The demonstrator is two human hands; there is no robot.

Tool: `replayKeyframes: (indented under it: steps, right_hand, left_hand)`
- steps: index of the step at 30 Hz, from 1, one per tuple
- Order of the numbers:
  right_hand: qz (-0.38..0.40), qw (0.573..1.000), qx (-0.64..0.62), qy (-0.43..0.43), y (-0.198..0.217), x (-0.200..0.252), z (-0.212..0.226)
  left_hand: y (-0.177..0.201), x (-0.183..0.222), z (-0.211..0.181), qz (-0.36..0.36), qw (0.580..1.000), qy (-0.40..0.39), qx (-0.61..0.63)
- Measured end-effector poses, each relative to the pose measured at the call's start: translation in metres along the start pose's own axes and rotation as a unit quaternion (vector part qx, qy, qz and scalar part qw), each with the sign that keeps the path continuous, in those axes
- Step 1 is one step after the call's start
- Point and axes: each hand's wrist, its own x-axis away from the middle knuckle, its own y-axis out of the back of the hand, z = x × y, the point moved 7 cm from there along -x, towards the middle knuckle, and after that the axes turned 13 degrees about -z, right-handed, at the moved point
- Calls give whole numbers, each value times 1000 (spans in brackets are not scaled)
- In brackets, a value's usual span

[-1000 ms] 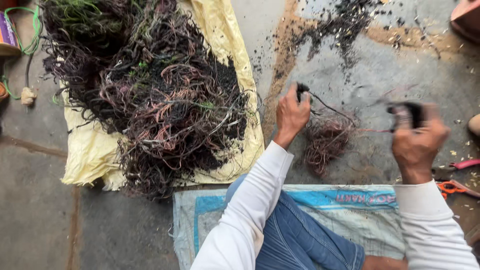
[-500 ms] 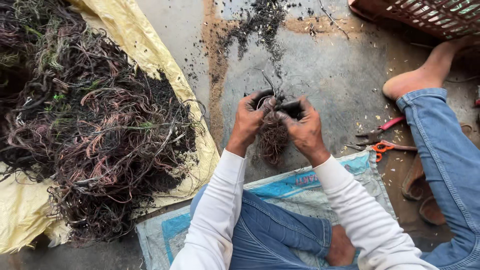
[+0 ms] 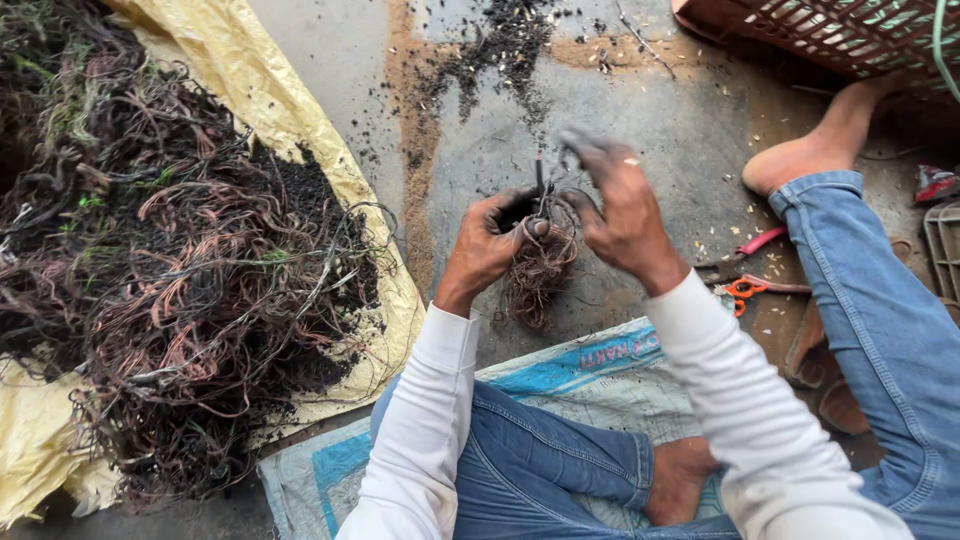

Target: The person sits on the floor and strips insulation from tangled copper wires using scissors and pliers. They pull apart the wire bundles, cut the insulation, and separate the copper strands, placing the processed wires into a pile.

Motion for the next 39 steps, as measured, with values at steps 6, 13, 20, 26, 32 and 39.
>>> replayKeyframes:
  steps: [6,13,20,26,32,39]
  right_hand:
    - [56,997,38,-40,2,0,-29]
    - [-50,952,-110,-282,41,38,-108]
    - [-169,827,-271,-462,84,62,-168]
    - [-281,749,-363,-478,121,55,-191]
    - [-244,773,-367,-457,150,33,-190]
    - [-167,857,-240,-425,139,21,-174]
  left_hand:
    - [6,-2,-3,-23,999,20,17]
    - [32,-5,-10,-175,983,48,-34]
    - [65,-6,-22,-319,934,-63,-149]
    - [99,3,-27,-473,845,-106,-227]
    - [76,-4,-36,-348,865,-166,-320]
    - [44,-12,-13,-222,951,-64,-207]
